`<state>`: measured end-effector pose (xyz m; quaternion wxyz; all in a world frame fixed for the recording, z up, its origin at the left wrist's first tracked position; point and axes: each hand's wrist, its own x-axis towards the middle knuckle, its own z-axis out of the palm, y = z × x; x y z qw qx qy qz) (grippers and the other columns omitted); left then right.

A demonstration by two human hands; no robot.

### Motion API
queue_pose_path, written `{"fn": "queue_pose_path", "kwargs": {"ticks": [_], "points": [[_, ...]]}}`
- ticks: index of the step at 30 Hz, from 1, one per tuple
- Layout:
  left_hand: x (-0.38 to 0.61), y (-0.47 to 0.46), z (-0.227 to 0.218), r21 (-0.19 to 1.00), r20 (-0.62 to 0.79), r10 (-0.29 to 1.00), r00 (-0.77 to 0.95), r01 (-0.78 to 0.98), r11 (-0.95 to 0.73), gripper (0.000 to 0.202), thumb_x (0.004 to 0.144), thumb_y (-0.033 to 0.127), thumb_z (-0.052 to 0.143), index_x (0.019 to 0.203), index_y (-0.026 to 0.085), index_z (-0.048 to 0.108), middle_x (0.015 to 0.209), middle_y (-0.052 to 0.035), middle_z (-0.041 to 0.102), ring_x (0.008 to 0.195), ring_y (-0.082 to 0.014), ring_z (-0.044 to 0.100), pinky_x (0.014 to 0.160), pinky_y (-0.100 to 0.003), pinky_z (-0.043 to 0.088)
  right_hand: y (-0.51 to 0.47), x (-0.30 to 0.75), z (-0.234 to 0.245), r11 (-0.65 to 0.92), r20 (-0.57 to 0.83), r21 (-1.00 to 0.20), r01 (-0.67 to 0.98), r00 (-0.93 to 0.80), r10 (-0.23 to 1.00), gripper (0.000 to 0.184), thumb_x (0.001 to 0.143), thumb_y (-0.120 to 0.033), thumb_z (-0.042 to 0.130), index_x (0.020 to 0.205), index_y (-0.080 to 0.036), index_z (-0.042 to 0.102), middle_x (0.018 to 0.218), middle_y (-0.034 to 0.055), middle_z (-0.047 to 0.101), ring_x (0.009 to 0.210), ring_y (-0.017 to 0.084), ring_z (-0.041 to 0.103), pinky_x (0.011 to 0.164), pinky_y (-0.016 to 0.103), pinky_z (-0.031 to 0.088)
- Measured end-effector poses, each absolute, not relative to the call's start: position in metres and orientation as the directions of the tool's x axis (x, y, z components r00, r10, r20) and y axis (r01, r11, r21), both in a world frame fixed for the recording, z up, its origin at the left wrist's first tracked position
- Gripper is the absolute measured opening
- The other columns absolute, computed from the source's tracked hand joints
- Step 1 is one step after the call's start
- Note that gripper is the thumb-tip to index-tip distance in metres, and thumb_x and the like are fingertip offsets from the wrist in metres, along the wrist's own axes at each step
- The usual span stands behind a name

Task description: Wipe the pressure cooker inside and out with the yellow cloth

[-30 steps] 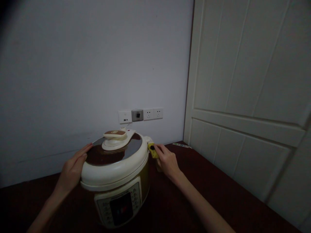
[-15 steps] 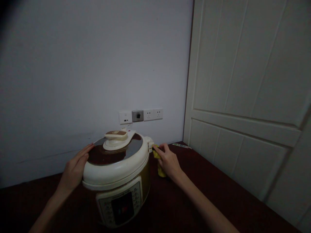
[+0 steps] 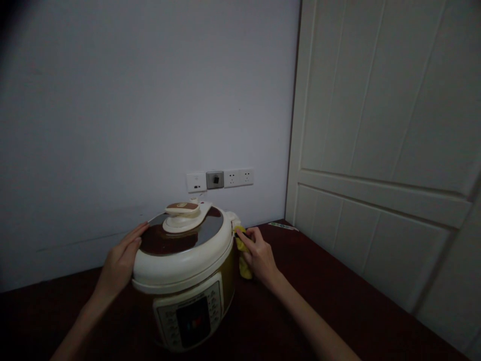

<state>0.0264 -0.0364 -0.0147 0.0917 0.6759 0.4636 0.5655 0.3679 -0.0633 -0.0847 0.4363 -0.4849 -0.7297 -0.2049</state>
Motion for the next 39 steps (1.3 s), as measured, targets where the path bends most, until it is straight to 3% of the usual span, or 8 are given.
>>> {"fn": "queue_pose_path", "kwargs": {"ticks": [10,14,16,18,21,26,32,39], "points": [[0.027,-0.038,-0.012,0.645,0.675,0.735,-0.06,0.532,-0.548,0.062,0.081,0.048,0.038,0.116,0.003,0.062,0.132,-0.0176,0.055,0.127,-0.0275,0.047,0.114,-0.042,0.027,-0.051,0.393,-0.085,0.535,0.86,-0.079,0.841,-0.214,0.463,0.051,0.075,-0.013,0.055,0.123,-0.028,0.061,0.102,0.007,0.057,0.086,0.017,0.059,0.07,0.028,0.052],[0.027,-0.038,-0.012,0.648,0.669,0.741,-0.054,0.529,-0.547,0.062,0.08,0.047,0.038,0.117,0.003,0.061,0.132,-0.0179,0.055,0.128,-0.0279,0.046,0.114,-0.044,0.026,-0.026,0.399,-0.064,0.559,0.893,-0.387,0.733,0.149,0.424,0.043,0.075,-0.018,0.053,0.116,-0.021,0.066,0.097,0.0075,0.06,0.087,0.019,0.059,0.079,0.035,0.05],[0.027,-0.038,-0.013,0.65,0.671,0.739,-0.058,0.526,-0.549,0.059,0.081,0.046,0.038,0.116,0.006,0.062,0.133,-0.0159,0.055,0.128,-0.0269,0.046,0.114,-0.043,0.026,-0.007,0.393,-0.046,0.559,0.799,-0.581,0.592,0.283,0.53,0.04,0.077,-0.024,0.054,0.115,-0.018,0.066,0.101,0.0091,0.064,0.093,0.021,0.059,0.087,0.038,0.047],[0.026,-0.038,-0.014,0.648,0.677,0.734,-0.06,0.522,-0.555,0.056,0.081,0.046,0.039,0.116,0.009,0.063,0.133,-0.0133,0.055,0.128,-0.0258,0.046,0.115,-0.043,0.026,0.015,0.382,-0.027,0.532,0.655,-0.74,0.411,0.265,0.707,0.04,0.077,-0.031,0.057,0.113,-0.017,0.067,0.11,0.0101,0.066,0.102,0.022,0.058,0.094,0.039,0.043],[0.026,-0.037,-0.014,0.647,0.68,0.731,-0.057,0.516,-0.561,0.054,0.081,0.045,0.039,0.115,0.012,0.064,0.132,-0.0117,0.056,0.128,-0.0254,0.047,0.114,-0.043,0.026,0.042,0.364,-0.004,0.476,0.535,-0.822,0.311,0.137,0.834,0.036,0.076,-0.039,0.059,0.1,-0.014,0.071,0.101,0.0106,0.071,0.089,0.021,0.064,0.084,0.038,0.049],[0.026,-0.037,-0.014,0.648,0.675,0.735,-0.056,0.522,-0.555,0.056,0.081,0.045,0.039,0.115,0.007,0.063,0.132,-0.0152,0.056,0.128,-0.0266,0.047,0.114,-0.044,0.027,0.044,0.352,0.005,0.427,0.428,-0.872,0.239,-0.049,0.902,0.039,0.072,-0.048,0.063,0.085,-0.013,0.074,0.085,0.0101,0.074,0.069,0.02,0.066,0.065,0.034,0.053],[0.026,-0.037,-0.013,0.655,0.675,0.735,-0.063,0.51,-0.558,0.054,0.081,0.044,0.039,0.115,0.009,0.063,0.132,-0.0136,0.056,0.128,-0.0252,0.046,0.114,-0.042,0.027,0.011,0.346,-0.008,0.488,0.52,-0.83,0.269,0.06,0.852,0.033,0.074,-0.044,0.06,0.086,-0.017,0.073,0.09,0.0066,0.074,0.084,0.022,0.065,0.081,0.036,0.048],[0.026,-0.038,-0.014,0.658,0.666,0.745,-0.051,0.511,-0.553,0.055,0.083,0.043,0.039,0.117,0.006,0.062,0.134,-0.0158,0.054,0.129,-0.0253,0.046,0.114,-0.042,0.027,-0.019,0.333,-0.025,0.608,0.715,-0.687,0.396,0.225,0.661,0.028,0.08,-0.037,0.058,0.097,-0.02,0.073,0.104,0.0074,0.072,0.099,0.025,0.065,0.092,0.043,0.047]]}}
